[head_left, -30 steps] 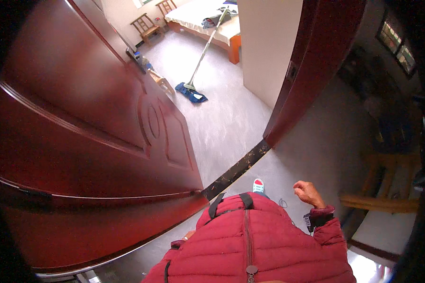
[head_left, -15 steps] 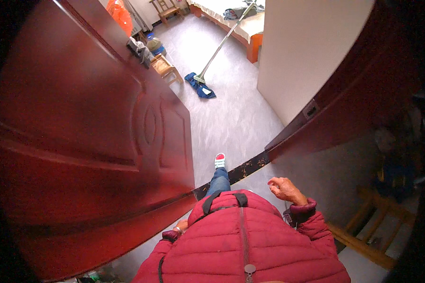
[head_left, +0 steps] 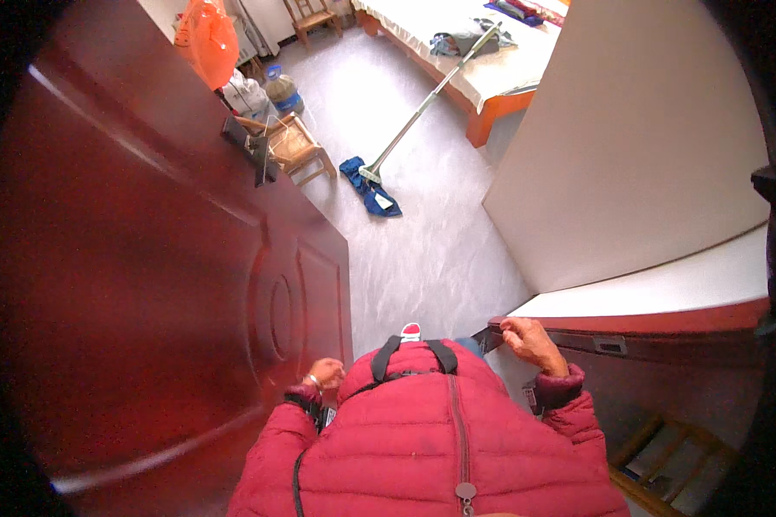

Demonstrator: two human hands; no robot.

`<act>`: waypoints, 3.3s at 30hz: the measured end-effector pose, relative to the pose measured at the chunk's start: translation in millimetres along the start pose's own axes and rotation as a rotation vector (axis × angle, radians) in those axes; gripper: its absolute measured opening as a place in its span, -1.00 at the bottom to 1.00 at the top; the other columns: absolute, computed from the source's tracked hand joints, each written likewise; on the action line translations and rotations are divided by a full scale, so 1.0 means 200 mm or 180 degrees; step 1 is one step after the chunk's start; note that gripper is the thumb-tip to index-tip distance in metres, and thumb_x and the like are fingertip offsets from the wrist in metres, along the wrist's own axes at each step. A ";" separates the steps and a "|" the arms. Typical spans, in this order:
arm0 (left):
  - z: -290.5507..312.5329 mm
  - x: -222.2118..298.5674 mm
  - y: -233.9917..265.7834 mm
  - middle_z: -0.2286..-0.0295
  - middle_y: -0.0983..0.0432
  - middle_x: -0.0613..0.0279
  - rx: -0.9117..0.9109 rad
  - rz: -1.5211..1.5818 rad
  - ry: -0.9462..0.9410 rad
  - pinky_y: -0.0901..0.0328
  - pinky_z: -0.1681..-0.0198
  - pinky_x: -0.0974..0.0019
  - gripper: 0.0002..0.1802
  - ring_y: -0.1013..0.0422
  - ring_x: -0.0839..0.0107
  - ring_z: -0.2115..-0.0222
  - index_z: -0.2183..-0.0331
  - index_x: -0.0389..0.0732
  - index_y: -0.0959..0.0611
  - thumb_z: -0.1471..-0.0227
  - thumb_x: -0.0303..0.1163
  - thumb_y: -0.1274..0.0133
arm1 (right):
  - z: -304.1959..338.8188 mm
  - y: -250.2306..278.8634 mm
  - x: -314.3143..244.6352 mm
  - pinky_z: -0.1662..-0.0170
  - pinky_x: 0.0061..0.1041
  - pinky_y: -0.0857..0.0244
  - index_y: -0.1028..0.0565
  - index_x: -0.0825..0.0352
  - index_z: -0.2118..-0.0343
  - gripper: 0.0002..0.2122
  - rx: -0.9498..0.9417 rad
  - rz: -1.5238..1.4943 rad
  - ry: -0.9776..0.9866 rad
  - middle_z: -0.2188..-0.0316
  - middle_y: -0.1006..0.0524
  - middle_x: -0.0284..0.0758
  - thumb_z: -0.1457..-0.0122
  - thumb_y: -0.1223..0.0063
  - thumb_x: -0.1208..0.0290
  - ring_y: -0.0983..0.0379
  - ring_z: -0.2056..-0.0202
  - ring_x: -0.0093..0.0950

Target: The person opens a wardrobe, retrieves a cloth, and walks to the bathroom to hang it. Then they walk to a bedroom, pick up a mop, and mop the floor around the bed and furniture.

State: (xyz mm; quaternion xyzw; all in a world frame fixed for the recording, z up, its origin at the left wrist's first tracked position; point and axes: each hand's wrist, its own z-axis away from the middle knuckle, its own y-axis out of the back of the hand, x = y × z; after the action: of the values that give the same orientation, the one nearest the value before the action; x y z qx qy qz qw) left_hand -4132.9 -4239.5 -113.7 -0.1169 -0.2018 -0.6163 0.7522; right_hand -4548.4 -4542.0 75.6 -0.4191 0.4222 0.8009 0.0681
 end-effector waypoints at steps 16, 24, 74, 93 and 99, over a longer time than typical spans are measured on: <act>-0.30 0.78 -0.01 0.52 -0.52 0.28 0.0532 0.1283 0.0194 -0.35 0.58 0.35 -0.84 -0.43 0.45 0.58 0.31 -0.18 -0.58 0.02 -0.43 -0.01 | -1.56 0.55 0.02 0.34 -0.37 -0.35 -0.48 0.37 0.27 -0.79 -0.0673 0.0055 0.0539 0.46 -0.54 -0.10 -0.04 0.05 0.43 -0.50 0.44 -0.26; -0.39 1.39 -0.29 0.38 -0.56 0.30 0.0630 0.0162 -0.0204 -0.33 0.38 0.40 -0.69 -0.43 0.53 0.43 0.32 -0.25 -0.63 -0.02 -0.19 -0.07 | -2.32 0.87 -0.12 0.28 -0.26 -0.33 -0.48 0.38 0.29 -0.80 -0.0725 0.0249 0.0846 0.48 -0.51 -0.03 -0.01 0.07 0.47 -0.46 0.37 -0.09; -1.74 4.30 0.26 0.47 -0.53 0.23 0.1034 0.1129 0.0858 -0.21 0.59 0.53 -0.85 -0.31 0.59 0.64 0.29 -0.25 -0.52 -0.04 -0.44 0.02 | -6.31 2.67 1.39 0.59 -0.47 -0.36 -0.45 0.46 0.33 -0.50 0.2168 -0.1327 -0.2345 0.49 -0.45 -0.27 0.09 -0.21 0.02 -0.40 0.55 -0.45; -2.13 4.44 0.67 0.51 -0.52 0.25 0.0489 0.0788 0.0524 -0.26 0.54 0.51 -0.85 -0.35 0.58 0.59 0.32 -0.29 -0.54 -0.03 -0.46 0.02 | -5.79 2.63 0.50 0.30 -0.60 -0.06 -0.42 0.20 0.49 -0.77 0.1581 -0.2198 -0.0528 0.53 -0.32 -0.55 0.04 -0.15 0.17 -0.20 0.43 -0.65; -2.31 4.59 0.80 0.45 -0.53 0.20 0.0126 0.0214 -0.0260 -0.33 0.42 0.45 -0.81 -0.43 0.49 0.49 0.30 -0.33 -0.55 0.05 -0.49 -0.04 | -5.22 2.42 -0.33 0.34 -0.66 -0.09 -0.37 0.26 0.49 -0.87 0.1202 -0.2113 0.0328 0.58 -0.32 -0.48 0.02 -0.06 0.36 -0.23 0.42 -0.66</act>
State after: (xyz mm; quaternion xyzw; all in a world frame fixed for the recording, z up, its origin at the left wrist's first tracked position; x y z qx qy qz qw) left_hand -3757.1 -5208.6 -103.4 -0.1337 -0.2405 -0.5813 0.7658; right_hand -4089.3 -5598.3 117.8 -0.5529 0.4065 0.6213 0.3783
